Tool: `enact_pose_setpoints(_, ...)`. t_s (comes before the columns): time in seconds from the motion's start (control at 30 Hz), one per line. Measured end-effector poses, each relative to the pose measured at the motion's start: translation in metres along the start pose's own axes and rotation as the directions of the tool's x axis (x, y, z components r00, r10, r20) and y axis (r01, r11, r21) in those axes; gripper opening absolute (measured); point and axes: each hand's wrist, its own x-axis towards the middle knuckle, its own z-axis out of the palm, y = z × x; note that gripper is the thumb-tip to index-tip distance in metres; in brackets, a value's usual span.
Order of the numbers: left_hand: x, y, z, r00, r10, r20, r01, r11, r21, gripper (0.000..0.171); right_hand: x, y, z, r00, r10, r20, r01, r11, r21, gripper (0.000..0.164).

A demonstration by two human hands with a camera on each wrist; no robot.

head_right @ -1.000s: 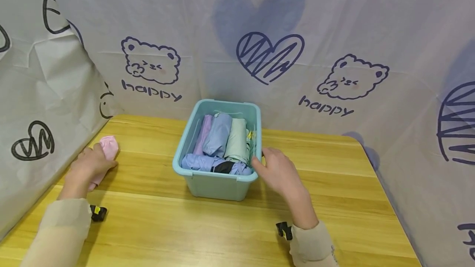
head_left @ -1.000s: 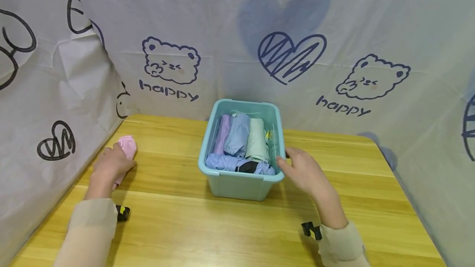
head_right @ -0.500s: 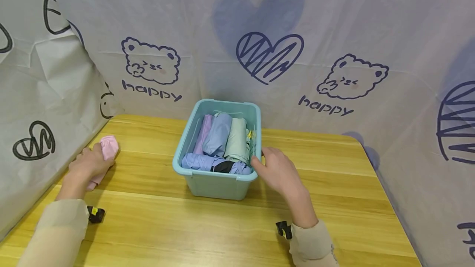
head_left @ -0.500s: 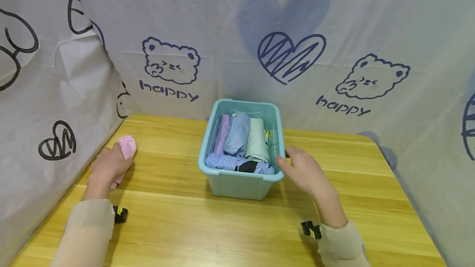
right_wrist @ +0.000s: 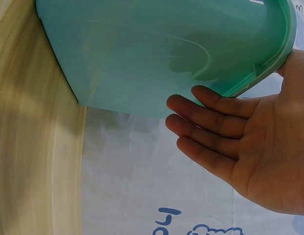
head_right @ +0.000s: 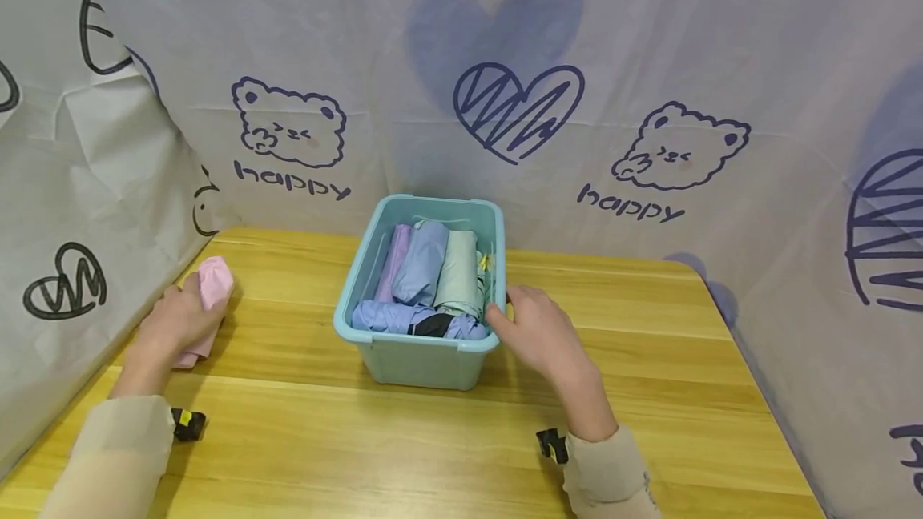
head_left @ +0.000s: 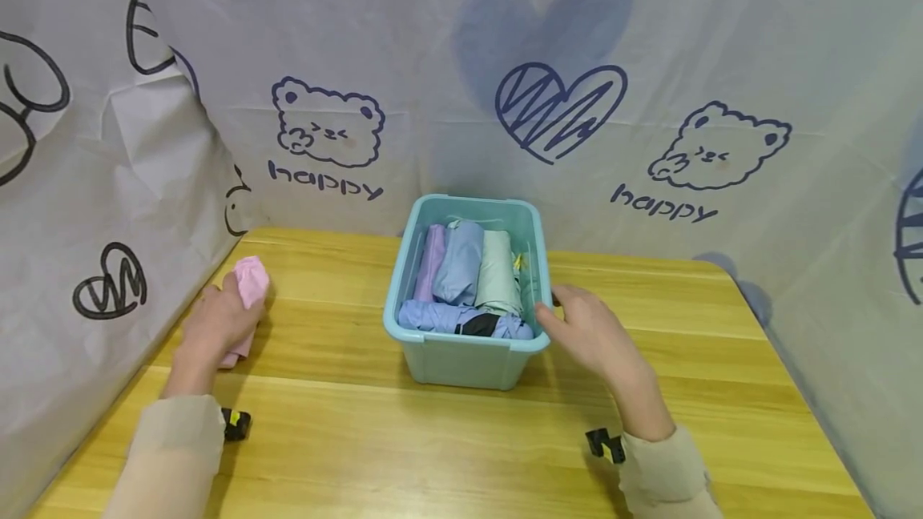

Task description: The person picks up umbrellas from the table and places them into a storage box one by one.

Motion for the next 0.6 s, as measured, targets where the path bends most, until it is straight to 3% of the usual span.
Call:
enact_pose_setpoints(0.13, 0.002, 0.008, 0.001, 0.996, 0.013, -0.084, -0.016, 0.999, -0.038, 0.087, 0.000, 0.000, 0.000, 1.000, -0.003, -0.003, 0.003, 1.000, -0.003, 0.054)
enact_pose_setpoints(0.3, 0.004, 0.023, 0.000, 0.980, 0.011, -0.196, -0.033, 0.993, -0.111, 0.088, 0.000, -0.001, 0.000, 1.000, -0.003, -0.003, 0.003, 1.000, -0.005, 0.053)
enact_pose_setpoints(0.6, -0.002, 0.060, -0.011, 0.966, -0.034, -0.256, -0.035, 0.965, -0.260, 0.088, 0.000, 0.000, 0.001, 1.000, 0.001, -0.003, -0.001, 1.000, 0.000, 0.050)
